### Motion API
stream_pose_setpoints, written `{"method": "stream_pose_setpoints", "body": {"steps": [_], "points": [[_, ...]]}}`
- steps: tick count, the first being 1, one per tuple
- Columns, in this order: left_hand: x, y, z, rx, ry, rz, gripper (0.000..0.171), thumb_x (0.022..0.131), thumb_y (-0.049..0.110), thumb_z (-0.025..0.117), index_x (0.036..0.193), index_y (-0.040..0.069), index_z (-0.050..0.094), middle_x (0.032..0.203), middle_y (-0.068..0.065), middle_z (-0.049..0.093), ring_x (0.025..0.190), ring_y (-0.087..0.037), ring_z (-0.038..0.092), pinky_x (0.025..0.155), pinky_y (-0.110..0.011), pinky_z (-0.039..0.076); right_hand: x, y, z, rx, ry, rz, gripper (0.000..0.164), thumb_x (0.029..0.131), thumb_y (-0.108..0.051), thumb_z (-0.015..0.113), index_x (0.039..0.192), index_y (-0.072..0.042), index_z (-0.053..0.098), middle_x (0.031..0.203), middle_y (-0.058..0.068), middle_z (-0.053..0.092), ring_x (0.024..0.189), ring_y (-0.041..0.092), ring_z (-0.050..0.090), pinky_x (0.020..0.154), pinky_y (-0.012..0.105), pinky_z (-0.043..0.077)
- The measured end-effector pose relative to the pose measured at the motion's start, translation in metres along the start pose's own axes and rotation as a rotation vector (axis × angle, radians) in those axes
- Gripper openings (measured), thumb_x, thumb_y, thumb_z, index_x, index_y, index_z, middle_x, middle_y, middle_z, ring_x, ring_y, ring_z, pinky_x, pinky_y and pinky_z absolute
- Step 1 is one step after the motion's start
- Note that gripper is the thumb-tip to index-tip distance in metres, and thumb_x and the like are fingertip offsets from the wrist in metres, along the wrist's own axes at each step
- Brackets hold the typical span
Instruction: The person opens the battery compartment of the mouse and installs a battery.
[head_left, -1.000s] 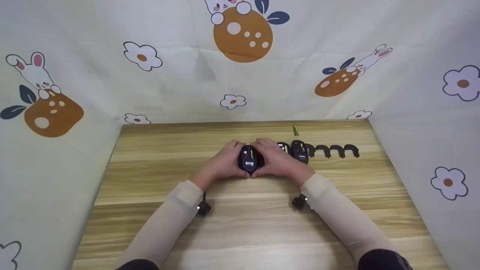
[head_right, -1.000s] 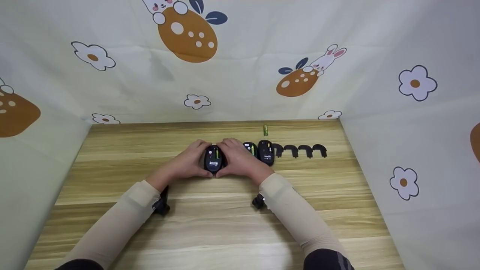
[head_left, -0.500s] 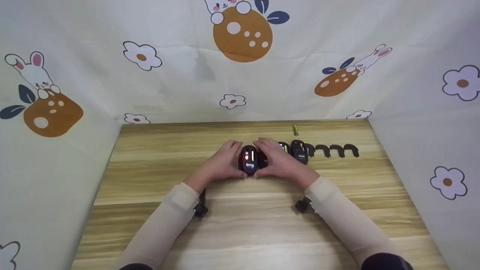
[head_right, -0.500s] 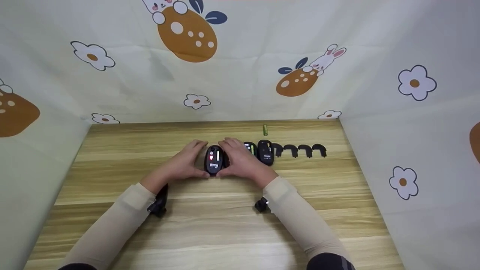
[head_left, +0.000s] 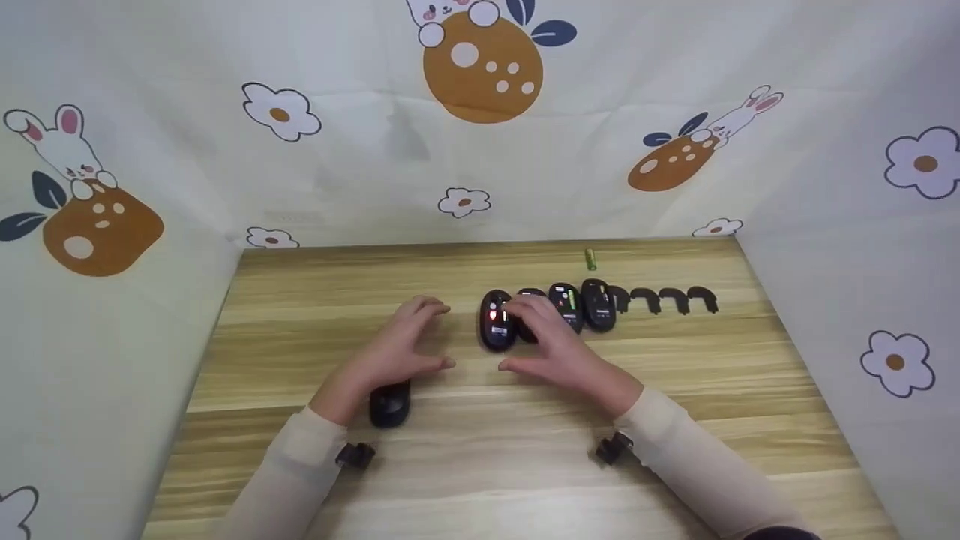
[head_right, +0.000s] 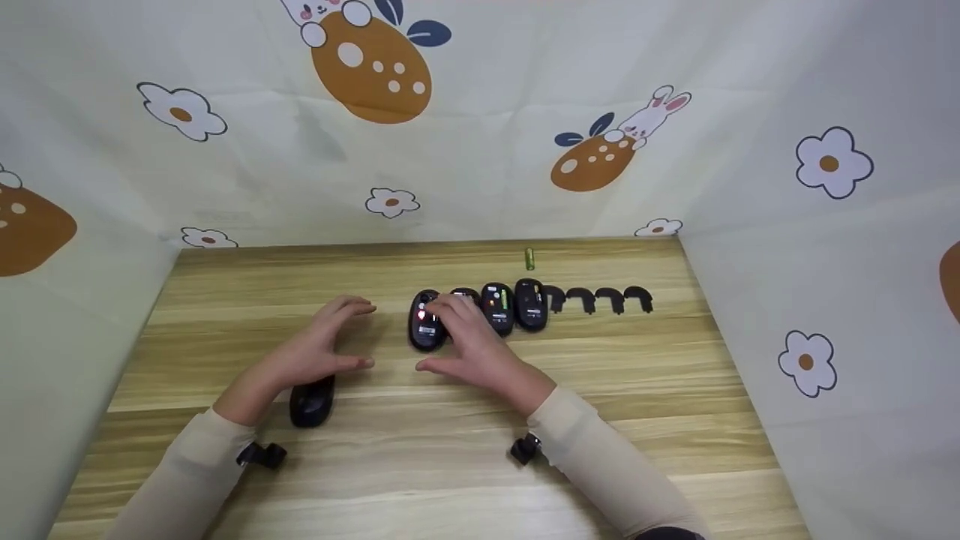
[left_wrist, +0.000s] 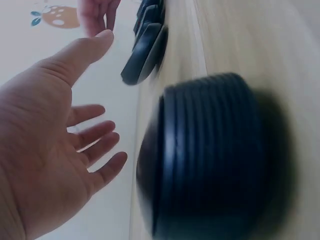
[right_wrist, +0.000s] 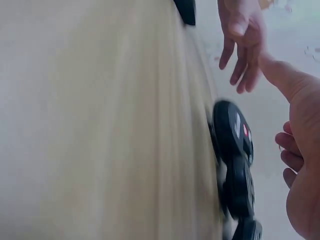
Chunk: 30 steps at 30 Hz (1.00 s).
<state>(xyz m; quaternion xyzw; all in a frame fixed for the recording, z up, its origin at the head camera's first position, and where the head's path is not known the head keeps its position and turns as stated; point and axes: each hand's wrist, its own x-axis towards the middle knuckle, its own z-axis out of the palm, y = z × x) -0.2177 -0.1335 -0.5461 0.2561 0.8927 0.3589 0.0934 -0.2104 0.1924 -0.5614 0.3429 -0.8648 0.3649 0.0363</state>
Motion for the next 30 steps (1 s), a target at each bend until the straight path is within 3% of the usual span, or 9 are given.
{"method": "stream_pose_setpoints", "body": {"steps": [6, 12, 21, 30], "points": [[-0.03, -0.01, -0.006, -0.034, 0.042, 0.015, 0.074, 0.092, 0.034, 0.091, 0.154, 0.007, 0.06, 0.158, -0.01, 0.052, 0.149, -0.034, 0.048, 0.126, -0.057, 0.04, -0.006, -0.025, 0.02, 0.029, -0.022, -0.106, 0.083, 0.089, -0.039, 0.093, 0.154, -0.003, 0.056, 0.155, 0.017, 0.055, 0.147, 0.028, 0.048, 0.128, 0.049, 0.04], [-0.058, -0.019, -0.013, -0.062, 0.022, -0.049, 0.079, 0.089, 0.038, 0.093, 0.156, 0.012, 0.059, 0.16, -0.007, 0.053, 0.151, -0.034, 0.047, 0.127, -0.06, 0.037, -0.005, -0.044, 0.045, 0.069, -0.079, -0.111, 0.08, 0.093, -0.044, 0.09, 0.154, -0.006, 0.056, 0.154, 0.007, 0.056, 0.146, 0.023, 0.049, 0.127, 0.043, 0.041], [-0.09, -0.033, -0.021, -0.107, -0.049, -0.123, 0.103, 0.082, 0.04, 0.099, 0.164, 0.006, 0.047, 0.166, -0.019, 0.045, 0.155, -0.043, 0.042, 0.128, -0.064, 0.034, 0.005, -0.066, 0.077, 0.119, -0.142, 0.013, 0.085, 0.094, -0.045, 0.089, 0.159, -0.007, 0.05, 0.153, 0.006, 0.054, 0.142, 0.021, 0.052, 0.125, 0.038, 0.044], [-0.105, -0.037, -0.024, -0.133, -0.1, -0.108, 0.113, 0.075, 0.031, 0.102, 0.166, 0.003, 0.042, 0.166, -0.021, 0.046, 0.152, -0.046, 0.045, 0.127, -0.066, 0.035, 0.02, -0.079, 0.101, 0.12, -0.196, 0.142, 0.093, 0.092, -0.046, 0.09, 0.165, -0.009, 0.045, 0.16, 0.007, 0.05, 0.149, 0.023, 0.05, 0.127, 0.038, 0.041]]}}
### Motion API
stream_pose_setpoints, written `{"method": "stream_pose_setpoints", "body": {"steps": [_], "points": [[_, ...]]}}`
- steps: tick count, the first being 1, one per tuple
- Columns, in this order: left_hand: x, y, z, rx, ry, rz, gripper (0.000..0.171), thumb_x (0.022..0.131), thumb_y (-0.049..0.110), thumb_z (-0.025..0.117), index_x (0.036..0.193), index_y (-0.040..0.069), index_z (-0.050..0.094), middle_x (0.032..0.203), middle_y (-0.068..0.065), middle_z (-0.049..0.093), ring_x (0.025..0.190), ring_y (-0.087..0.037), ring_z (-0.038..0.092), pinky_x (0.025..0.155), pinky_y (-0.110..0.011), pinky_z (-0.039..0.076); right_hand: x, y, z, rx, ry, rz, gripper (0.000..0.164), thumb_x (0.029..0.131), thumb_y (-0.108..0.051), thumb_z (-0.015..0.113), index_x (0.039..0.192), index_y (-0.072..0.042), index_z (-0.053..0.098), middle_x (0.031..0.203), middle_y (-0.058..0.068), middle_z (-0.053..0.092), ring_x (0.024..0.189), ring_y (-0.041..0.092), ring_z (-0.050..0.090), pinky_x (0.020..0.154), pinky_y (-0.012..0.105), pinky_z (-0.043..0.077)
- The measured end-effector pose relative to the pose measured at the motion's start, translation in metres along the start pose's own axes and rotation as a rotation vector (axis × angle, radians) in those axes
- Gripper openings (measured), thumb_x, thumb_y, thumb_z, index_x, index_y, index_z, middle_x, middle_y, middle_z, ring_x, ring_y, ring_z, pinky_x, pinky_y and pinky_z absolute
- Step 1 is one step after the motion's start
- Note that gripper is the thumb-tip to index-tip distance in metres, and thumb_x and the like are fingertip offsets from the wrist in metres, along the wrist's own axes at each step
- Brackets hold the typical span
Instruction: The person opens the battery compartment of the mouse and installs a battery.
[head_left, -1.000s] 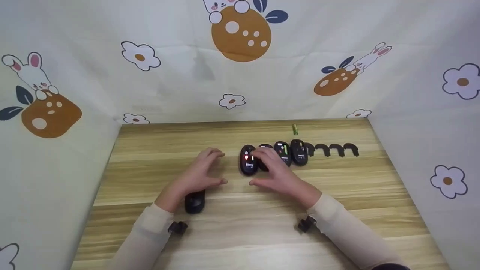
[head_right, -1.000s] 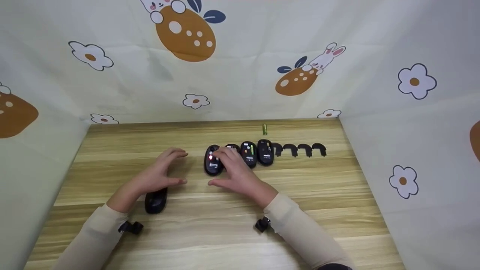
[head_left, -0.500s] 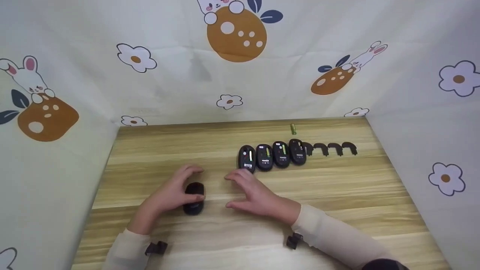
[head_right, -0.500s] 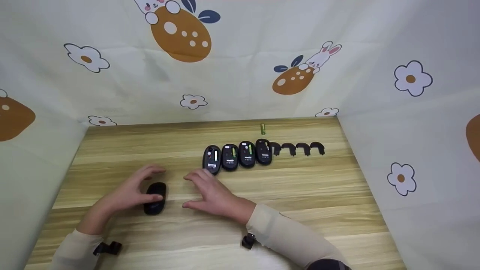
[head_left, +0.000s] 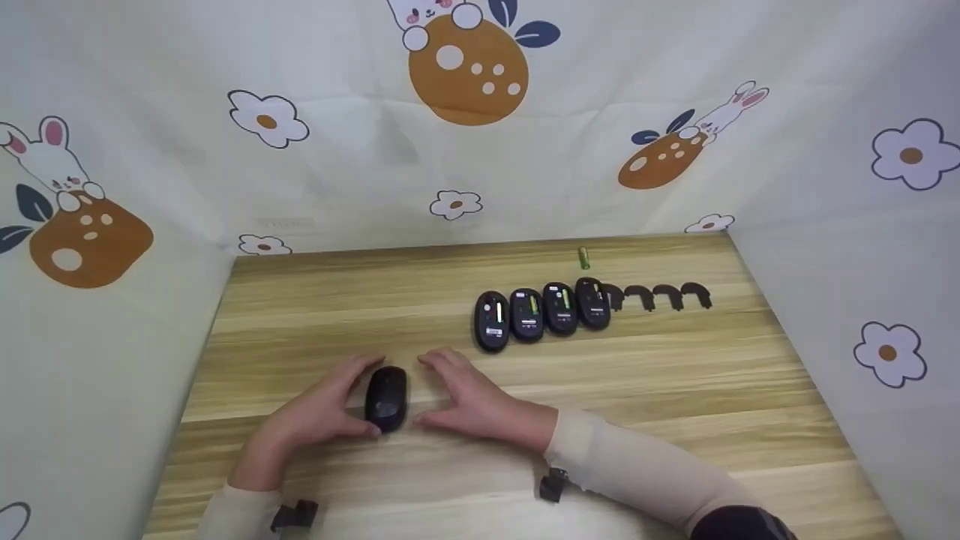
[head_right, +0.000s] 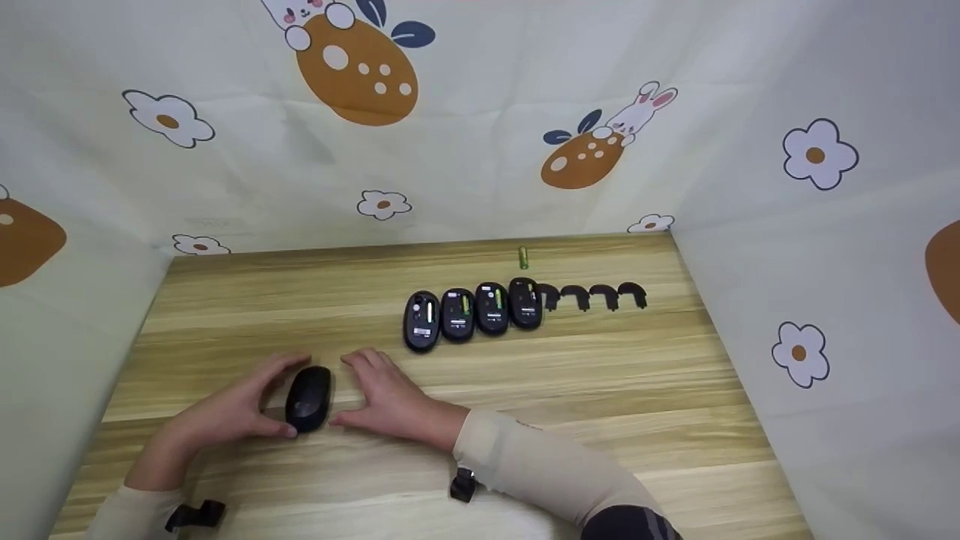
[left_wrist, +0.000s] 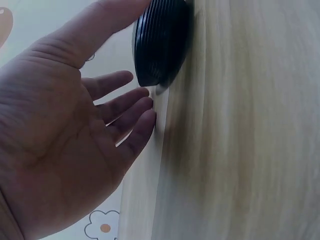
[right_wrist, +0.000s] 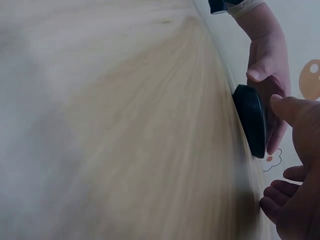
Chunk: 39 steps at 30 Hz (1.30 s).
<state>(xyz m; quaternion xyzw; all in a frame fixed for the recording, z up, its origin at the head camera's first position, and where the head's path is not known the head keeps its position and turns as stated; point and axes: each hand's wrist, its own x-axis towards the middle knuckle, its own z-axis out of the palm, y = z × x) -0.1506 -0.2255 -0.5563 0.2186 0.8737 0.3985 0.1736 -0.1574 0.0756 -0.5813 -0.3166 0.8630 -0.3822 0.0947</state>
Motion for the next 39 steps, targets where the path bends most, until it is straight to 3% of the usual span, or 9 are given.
{"method": "stream_pose_setpoints", "body": {"steps": [8, 13, 18, 26, 39], "points": [[-0.003, -0.004, 0.002, 0.026, 0.012, 0.02, 0.108, 0.075, 0.022, 0.101, 0.165, 0.002, 0.044, 0.167, -0.023, 0.045, 0.155, -0.048, 0.04, 0.128, -0.067, 0.032, 0.014, -0.015, 0.014, -0.065, -0.034, -0.018, 0.098, 0.088, -0.049, 0.093, 0.163, -0.005, 0.047, 0.16, 0.009, 0.053, 0.148, 0.022, 0.049, 0.127, 0.035, 0.04], [0.0, -0.003, 0.006, 0.039, 0.019, 0.041, 0.1, 0.075, 0.017, 0.1, 0.16, 0.003, 0.05, 0.162, -0.016, 0.05, 0.153, -0.043, 0.044, 0.127, -0.064, 0.036, 0.02, -0.022, 0.024, -0.169, -0.039, -0.065, 0.101, 0.086, -0.051, 0.095, 0.162, -0.005, 0.048, 0.155, 0.006, 0.057, 0.143, 0.02, 0.05, 0.126, 0.033, 0.04], [0.004, 0.0, 0.01, 0.057, 0.025, 0.036, 0.096, 0.075, 0.017, 0.1, 0.159, 0.004, 0.054, 0.156, -0.011, 0.054, 0.149, -0.038, 0.049, 0.125, -0.061, 0.04, 0.023, -0.025, 0.026, -0.238, -0.013, -0.068, 0.093, 0.085, -0.046, 0.096, 0.157, -0.005, 0.054, 0.148, 0.005, 0.061, 0.137, 0.02, 0.053, 0.124, 0.032, 0.042], [0.011, 0.005, 0.018, 0.045, 0.034, 0.028, 0.096, 0.076, 0.02, 0.1, 0.159, 0.003, 0.055, 0.156, -0.011, 0.054, 0.148, -0.038, 0.051, 0.124, -0.061, 0.041, 0.019, -0.017, 0.016, -0.19, -0.016, -0.081, 0.086, 0.083, -0.04, 0.097, 0.151, -0.005, 0.058, 0.145, 0.005, 0.061, 0.135, 0.02, 0.053, 0.121, 0.03, 0.044], [0.026, 0.021, 0.029, 0.045, 0.079, 0.054, 0.095, 0.079, 0.025, 0.099, 0.162, 0.009, 0.055, 0.16, -0.006, 0.053, 0.15, -0.033, 0.05, 0.127, -0.057, 0.039, 0.002, -0.001, -0.013, -0.086, 0.007, -0.074, 0.09, 0.084, -0.039, 0.097, 0.158, -0.01, 0.055, 0.15, 0.0, 0.058, 0.14, 0.018, 0.05, 0.122, 0.035, 0.045]]}}
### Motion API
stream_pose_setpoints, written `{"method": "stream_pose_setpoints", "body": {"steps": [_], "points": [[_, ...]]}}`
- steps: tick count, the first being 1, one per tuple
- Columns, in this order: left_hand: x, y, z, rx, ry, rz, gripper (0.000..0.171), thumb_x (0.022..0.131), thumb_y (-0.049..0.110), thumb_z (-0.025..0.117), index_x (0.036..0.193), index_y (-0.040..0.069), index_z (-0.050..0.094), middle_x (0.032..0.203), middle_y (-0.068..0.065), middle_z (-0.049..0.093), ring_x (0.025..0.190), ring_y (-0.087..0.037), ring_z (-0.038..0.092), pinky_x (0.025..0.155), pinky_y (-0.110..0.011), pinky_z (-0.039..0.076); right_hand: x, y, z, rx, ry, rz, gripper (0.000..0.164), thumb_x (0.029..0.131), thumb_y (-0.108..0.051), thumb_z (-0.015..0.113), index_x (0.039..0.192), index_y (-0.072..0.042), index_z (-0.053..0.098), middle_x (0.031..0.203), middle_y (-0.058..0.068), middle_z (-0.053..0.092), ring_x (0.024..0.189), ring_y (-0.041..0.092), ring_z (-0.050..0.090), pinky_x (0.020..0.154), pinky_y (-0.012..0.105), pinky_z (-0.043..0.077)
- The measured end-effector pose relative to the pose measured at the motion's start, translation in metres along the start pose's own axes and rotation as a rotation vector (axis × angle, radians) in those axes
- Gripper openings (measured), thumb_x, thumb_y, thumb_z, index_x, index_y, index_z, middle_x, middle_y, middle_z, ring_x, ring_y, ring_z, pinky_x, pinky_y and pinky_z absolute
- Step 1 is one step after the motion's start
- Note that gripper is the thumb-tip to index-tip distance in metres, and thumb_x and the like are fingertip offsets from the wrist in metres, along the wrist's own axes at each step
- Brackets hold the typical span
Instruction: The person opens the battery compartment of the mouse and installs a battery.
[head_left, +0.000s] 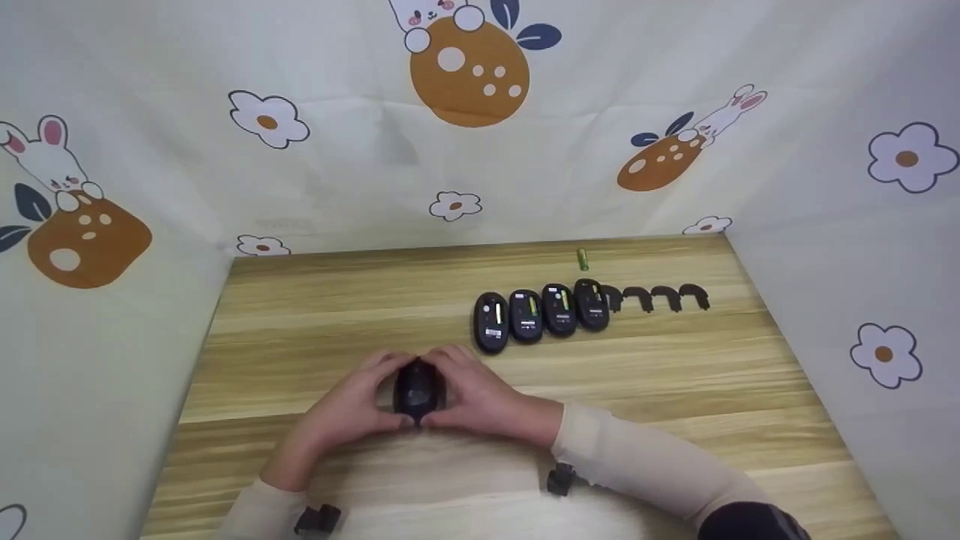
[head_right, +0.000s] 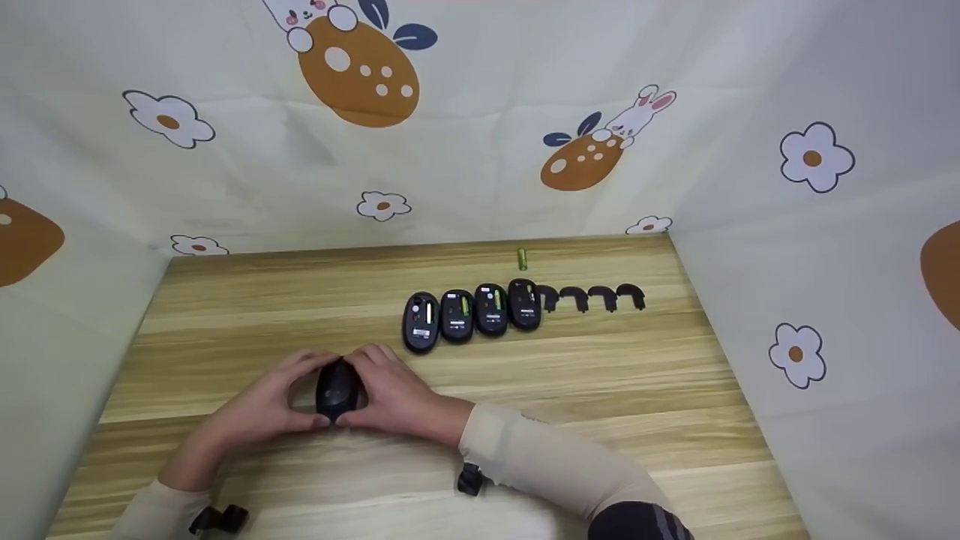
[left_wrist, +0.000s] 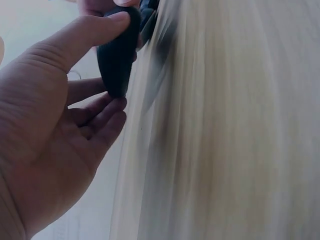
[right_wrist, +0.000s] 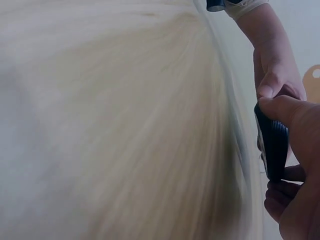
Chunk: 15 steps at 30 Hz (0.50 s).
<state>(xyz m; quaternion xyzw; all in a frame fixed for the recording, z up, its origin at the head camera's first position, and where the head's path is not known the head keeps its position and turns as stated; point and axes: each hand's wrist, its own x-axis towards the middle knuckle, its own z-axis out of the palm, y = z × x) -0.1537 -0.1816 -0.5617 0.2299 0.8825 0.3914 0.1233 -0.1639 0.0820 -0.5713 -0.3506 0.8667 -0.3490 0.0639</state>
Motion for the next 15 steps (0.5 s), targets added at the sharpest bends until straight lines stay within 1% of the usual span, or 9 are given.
{"method": "stream_pose_setpoints", "body": {"steps": [3, 6, 8, 11, 15], "points": [[0.004, 0.004, 0.004, 0.003, 0.012, 0.02, 0.096, 0.08, 0.026, 0.099, 0.162, 0.01, 0.054, 0.161, -0.006, 0.053, 0.15, -0.034, 0.051, 0.126, -0.057, 0.04, -0.005, 0.005, -0.006, 0.01, 0.02, -0.019, 0.09, 0.084, -0.038, 0.097, 0.158, -0.011, 0.055, 0.15, 0.0, 0.058, 0.14, 0.018, 0.05, 0.122, 0.035, 0.045], [0.008, 0.008, 0.009, 0.0, 0.013, 0.026, 0.096, 0.08, 0.026, 0.099, 0.163, 0.011, 0.054, 0.162, -0.006, 0.052, 0.15, -0.034, 0.051, 0.126, -0.057, 0.04, -0.01, 0.01, -0.01, 0.02, 0.035, -0.034, 0.089, 0.085, -0.038, 0.097, 0.158, -0.011, 0.055, 0.151, 0.0, 0.057, 0.141, 0.017, 0.05, 0.123, 0.035, 0.045], [0.01, 0.011, 0.011, -0.009, 0.008, 0.03, 0.096, 0.08, 0.026, 0.099, 0.164, 0.012, 0.053, 0.162, -0.004, 0.052, 0.15, -0.032, 0.051, 0.126, -0.056, 0.04, -0.014, 0.014, -0.013, 0.027, 0.046, -0.042, 0.088, 0.085, -0.039, 0.097, 0.158, -0.012, 0.055, 0.152, -0.001, 0.057, 0.14, 0.016, 0.05, 0.122, 0.035, 0.046], [0.014, 0.015, 0.015, -0.019, 0.005, 0.045, 0.096, 0.081, 0.027, 0.098, 0.164, 0.012, 0.053, 0.162, -0.003, 0.052, 0.15, -0.031, 0.051, 0.126, -0.056, 0.041, -0.02, 0.017, -0.017, 0.04, 0.056, -0.04, 0.089, 0.085, -0.038, 0.097, 0.159, -0.012, 0.055, 0.154, -0.002, 0.056, 0.141, 0.016, 0.049, 0.123, 0.036, 0.045], [0.019, 0.018, 0.019, -0.005, 0.015, 0.079, 0.096, 0.082, 0.029, 0.098, 0.165, 0.013, 0.052, 0.163, -0.003, 0.051, 0.15, -0.03, 0.051, 0.126, -0.055, 0.041, -0.028, 0.018, -0.025, 0.054, 0.062, -0.026, 0.091, 0.086, -0.038, 0.096, 0.161, -0.011, 0.052, 0.158, 0.0, 0.053, 0.145, 0.018, 0.048, 0.125, 0.039, 0.044]]}}
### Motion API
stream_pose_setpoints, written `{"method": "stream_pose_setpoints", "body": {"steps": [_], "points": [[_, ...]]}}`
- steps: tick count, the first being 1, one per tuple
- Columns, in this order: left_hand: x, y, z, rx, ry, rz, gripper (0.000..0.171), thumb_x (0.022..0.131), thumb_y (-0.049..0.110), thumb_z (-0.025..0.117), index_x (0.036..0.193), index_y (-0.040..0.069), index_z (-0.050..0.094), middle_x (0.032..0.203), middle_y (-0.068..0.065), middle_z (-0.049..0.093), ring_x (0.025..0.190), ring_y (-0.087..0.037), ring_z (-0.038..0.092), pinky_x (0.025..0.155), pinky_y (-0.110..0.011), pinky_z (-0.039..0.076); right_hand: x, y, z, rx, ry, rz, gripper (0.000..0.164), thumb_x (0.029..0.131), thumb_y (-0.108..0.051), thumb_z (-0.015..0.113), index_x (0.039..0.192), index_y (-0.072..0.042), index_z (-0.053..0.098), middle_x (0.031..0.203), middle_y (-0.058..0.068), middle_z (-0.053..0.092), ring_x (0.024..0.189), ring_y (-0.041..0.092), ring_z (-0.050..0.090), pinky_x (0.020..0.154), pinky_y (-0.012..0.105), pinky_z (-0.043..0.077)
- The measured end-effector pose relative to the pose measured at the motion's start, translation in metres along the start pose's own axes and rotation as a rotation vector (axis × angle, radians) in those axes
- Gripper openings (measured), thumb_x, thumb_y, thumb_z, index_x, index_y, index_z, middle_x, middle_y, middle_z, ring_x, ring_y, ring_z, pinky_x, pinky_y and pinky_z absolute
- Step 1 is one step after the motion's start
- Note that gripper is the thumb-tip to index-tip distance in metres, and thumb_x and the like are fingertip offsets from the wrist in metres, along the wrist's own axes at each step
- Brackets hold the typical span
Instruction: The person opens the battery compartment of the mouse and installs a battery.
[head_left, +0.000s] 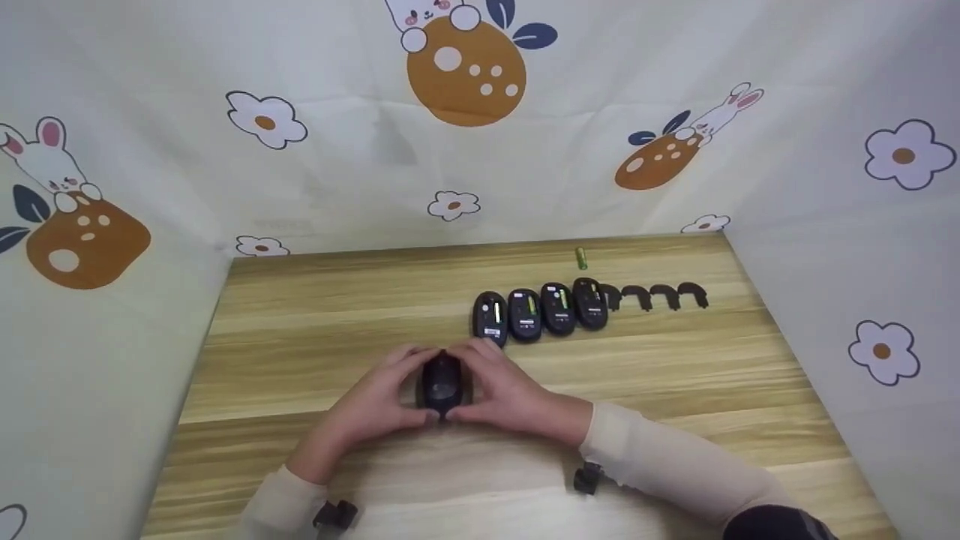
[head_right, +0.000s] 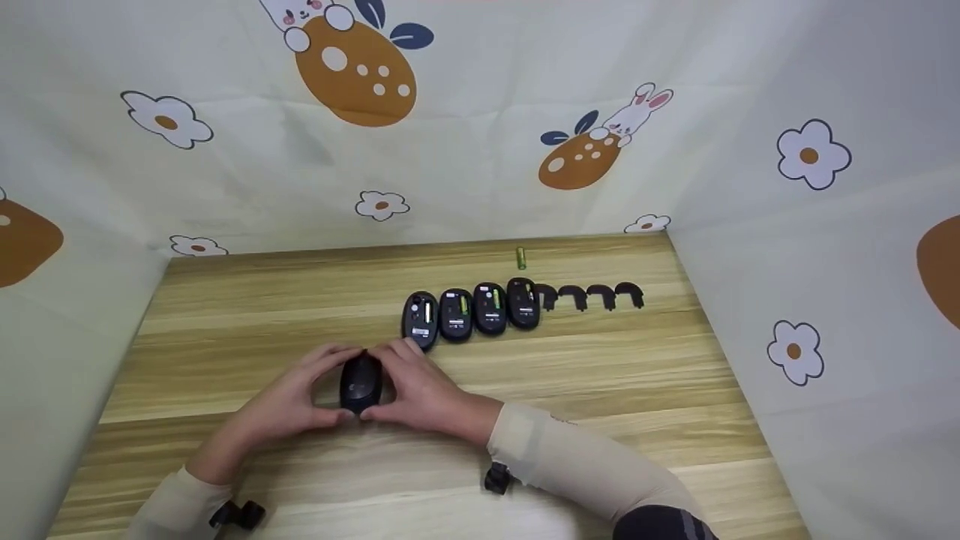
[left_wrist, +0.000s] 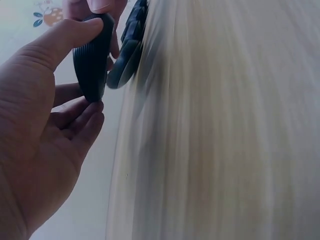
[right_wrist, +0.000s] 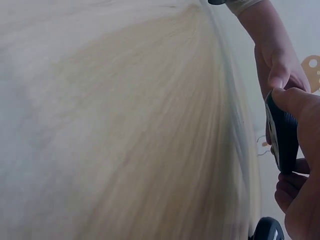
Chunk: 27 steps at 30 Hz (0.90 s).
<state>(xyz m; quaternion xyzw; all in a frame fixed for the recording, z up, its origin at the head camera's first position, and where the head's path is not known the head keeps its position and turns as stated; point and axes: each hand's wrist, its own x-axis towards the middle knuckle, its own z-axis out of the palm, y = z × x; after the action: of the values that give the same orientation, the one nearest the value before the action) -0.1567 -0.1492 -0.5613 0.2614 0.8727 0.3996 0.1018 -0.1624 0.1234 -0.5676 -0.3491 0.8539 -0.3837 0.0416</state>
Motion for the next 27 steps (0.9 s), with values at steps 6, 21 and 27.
{"method": "stream_pose_setpoints", "body": {"steps": [6, 21, 27], "points": [[0.007, 0.005, 0.004, 0.001, 0.025, 0.089, 0.095, 0.083, 0.028, 0.096, 0.165, 0.011, 0.052, 0.165, -0.008, 0.05, 0.151, -0.034, 0.049, 0.126, -0.058, 0.04, -0.007, 0.005, -0.012, 0.009, 0.018, -0.013, 0.094, 0.087, -0.042, 0.095, 0.164, -0.014, 0.05, 0.159, 0.0, 0.051, 0.147, 0.019, 0.045, 0.126, 0.045, 0.043], [0.03, 0.021, 0.024, 0.047, 0.097, 0.193, 0.093, 0.084, 0.035, 0.094, 0.164, 0.012, 0.052, 0.162, -0.01, 0.051, 0.148, -0.031, 0.051, 0.123, -0.054, 0.045, -0.027, 0.023, -0.038, 0.01, 0.062, -0.075, 0.094, 0.089, -0.043, 0.093, 0.164, -0.008, 0.048, 0.163, 0.004, 0.048, 0.15, 0.022, 0.047, 0.127, 0.045, 0.042], [0.038, 0.024, 0.032, 0.035, 0.147, 0.258, 0.094, 0.082, 0.035, 0.095, 0.163, 0.012, 0.053, 0.16, -0.008, 0.053, 0.147, -0.029, 0.052, 0.122, -0.054, 0.047, -0.034, 0.025, -0.047, 0.057, 0.062, -0.081, 0.094, 0.09, -0.039, 0.093, 0.166, -0.011, 0.046, 0.166, 0.004, 0.045, 0.152, 0.025, 0.049, 0.128, 0.046, 0.04]]}}
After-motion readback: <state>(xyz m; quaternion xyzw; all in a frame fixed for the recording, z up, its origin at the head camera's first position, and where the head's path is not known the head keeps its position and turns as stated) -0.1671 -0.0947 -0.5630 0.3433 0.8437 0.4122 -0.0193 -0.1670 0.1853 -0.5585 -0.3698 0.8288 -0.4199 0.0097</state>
